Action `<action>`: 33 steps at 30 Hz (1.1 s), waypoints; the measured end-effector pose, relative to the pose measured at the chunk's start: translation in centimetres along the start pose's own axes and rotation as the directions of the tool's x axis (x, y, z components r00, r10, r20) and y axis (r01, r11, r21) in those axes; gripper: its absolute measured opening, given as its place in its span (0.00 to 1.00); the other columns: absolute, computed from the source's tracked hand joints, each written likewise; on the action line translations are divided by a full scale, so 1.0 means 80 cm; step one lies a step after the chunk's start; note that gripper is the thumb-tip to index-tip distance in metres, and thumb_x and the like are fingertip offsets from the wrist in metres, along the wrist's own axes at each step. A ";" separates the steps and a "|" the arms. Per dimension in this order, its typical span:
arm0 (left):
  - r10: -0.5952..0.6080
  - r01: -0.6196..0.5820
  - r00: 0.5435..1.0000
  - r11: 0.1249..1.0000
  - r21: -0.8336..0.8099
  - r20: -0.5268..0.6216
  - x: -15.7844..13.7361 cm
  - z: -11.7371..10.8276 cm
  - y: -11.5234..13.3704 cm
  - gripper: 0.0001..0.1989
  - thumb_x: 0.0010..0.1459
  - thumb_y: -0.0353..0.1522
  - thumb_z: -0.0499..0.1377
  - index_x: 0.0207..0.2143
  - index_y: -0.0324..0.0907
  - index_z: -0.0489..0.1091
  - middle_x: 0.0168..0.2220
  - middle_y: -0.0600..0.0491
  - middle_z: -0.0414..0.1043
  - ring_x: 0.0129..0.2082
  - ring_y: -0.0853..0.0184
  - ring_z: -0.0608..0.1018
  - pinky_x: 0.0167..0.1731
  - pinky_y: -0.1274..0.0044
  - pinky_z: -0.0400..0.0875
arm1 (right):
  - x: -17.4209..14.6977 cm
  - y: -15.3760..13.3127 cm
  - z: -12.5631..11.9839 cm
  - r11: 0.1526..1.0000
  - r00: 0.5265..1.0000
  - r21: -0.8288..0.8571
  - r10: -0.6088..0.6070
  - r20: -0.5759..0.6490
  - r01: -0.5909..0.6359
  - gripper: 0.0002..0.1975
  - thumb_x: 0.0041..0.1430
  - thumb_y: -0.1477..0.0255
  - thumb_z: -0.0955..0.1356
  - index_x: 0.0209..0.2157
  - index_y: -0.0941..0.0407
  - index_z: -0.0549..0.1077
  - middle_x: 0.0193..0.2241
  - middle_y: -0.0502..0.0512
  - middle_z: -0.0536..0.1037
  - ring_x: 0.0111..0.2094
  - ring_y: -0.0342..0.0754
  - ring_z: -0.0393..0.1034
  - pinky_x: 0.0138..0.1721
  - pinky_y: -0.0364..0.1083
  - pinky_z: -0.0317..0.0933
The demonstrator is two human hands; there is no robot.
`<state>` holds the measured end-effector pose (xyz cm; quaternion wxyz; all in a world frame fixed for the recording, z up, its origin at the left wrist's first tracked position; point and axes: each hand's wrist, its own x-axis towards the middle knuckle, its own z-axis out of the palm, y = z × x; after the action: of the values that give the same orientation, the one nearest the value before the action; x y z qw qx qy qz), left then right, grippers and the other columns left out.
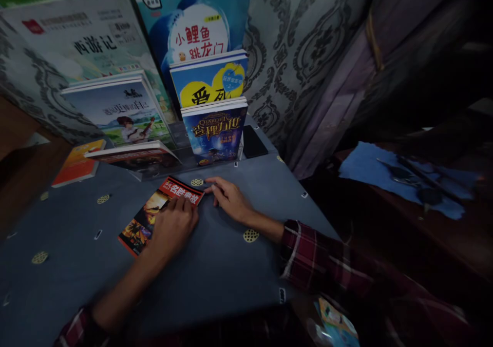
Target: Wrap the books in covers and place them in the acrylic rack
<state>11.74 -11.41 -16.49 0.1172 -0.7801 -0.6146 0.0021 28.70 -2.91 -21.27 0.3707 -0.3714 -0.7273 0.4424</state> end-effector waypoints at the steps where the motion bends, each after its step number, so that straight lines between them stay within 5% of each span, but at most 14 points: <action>1: -0.001 0.001 1.000 1.000 0.001 0.011 0.001 -0.002 0.000 0.14 0.68 0.30 0.51 0.37 0.37 0.76 0.38 0.40 0.79 0.40 0.54 0.81 0.34 0.70 0.75 | 0.000 -0.001 0.000 1.000 1.000 0.001 0.002 0.002 -0.002 0.14 0.70 0.73 0.60 0.52 0.55 0.72 0.39 0.54 0.85 0.22 0.40 0.72 0.30 0.42 0.68; 16: -0.022 0.021 0.999 0.999 0.027 0.031 0.000 -0.005 -0.001 0.14 0.68 0.28 0.51 0.39 0.37 0.77 0.39 0.41 0.80 0.38 0.56 0.82 0.30 0.73 0.73 | -0.007 -0.010 -0.003 0.997 0.997 0.008 -0.077 -0.026 0.077 0.15 0.72 0.71 0.59 0.55 0.55 0.70 0.45 0.55 0.84 0.23 0.41 0.73 0.35 0.45 0.71; 22: -0.046 0.046 0.999 0.999 0.006 0.002 -0.001 0.005 0.006 0.13 0.68 0.31 0.53 0.39 0.35 0.77 0.41 0.39 0.80 0.42 0.54 0.82 0.36 0.71 0.75 | -0.015 -0.015 -0.001 0.934 0.972 -0.271 -0.210 0.108 0.232 0.17 0.73 0.72 0.59 0.58 0.55 0.70 0.47 0.59 0.82 0.47 0.51 0.77 0.51 0.52 0.69; 30: -0.030 0.033 0.999 0.992 -0.124 0.030 -0.019 0.003 -0.024 0.13 0.69 0.34 0.55 0.47 0.40 0.77 0.52 0.42 0.78 0.50 0.57 0.80 0.49 0.69 0.75 | -0.021 -0.012 0.002 0.831 0.943 -0.449 -0.265 0.202 0.329 0.14 0.74 0.71 0.59 0.53 0.55 0.73 0.44 0.59 0.81 0.45 0.52 0.75 0.50 0.51 0.69; 33: -0.176 0.182 0.982 0.980 -0.075 0.072 -0.041 0.004 -0.049 0.16 0.70 0.36 0.54 0.56 0.45 0.73 0.58 0.43 0.74 0.57 0.51 0.76 0.54 0.59 0.73 | -0.025 -0.011 0.004 0.817 0.936 -0.461 -0.269 0.226 0.346 0.13 0.74 0.72 0.60 0.53 0.55 0.72 0.44 0.59 0.81 0.45 0.52 0.76 0.50 0.51 0.69</action>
<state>7.15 -13.69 -16.58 0.0649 -0.7253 -0.6853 -0.0082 29.15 -5.01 -20.98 0.2739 -0.2967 -0.8921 0.2026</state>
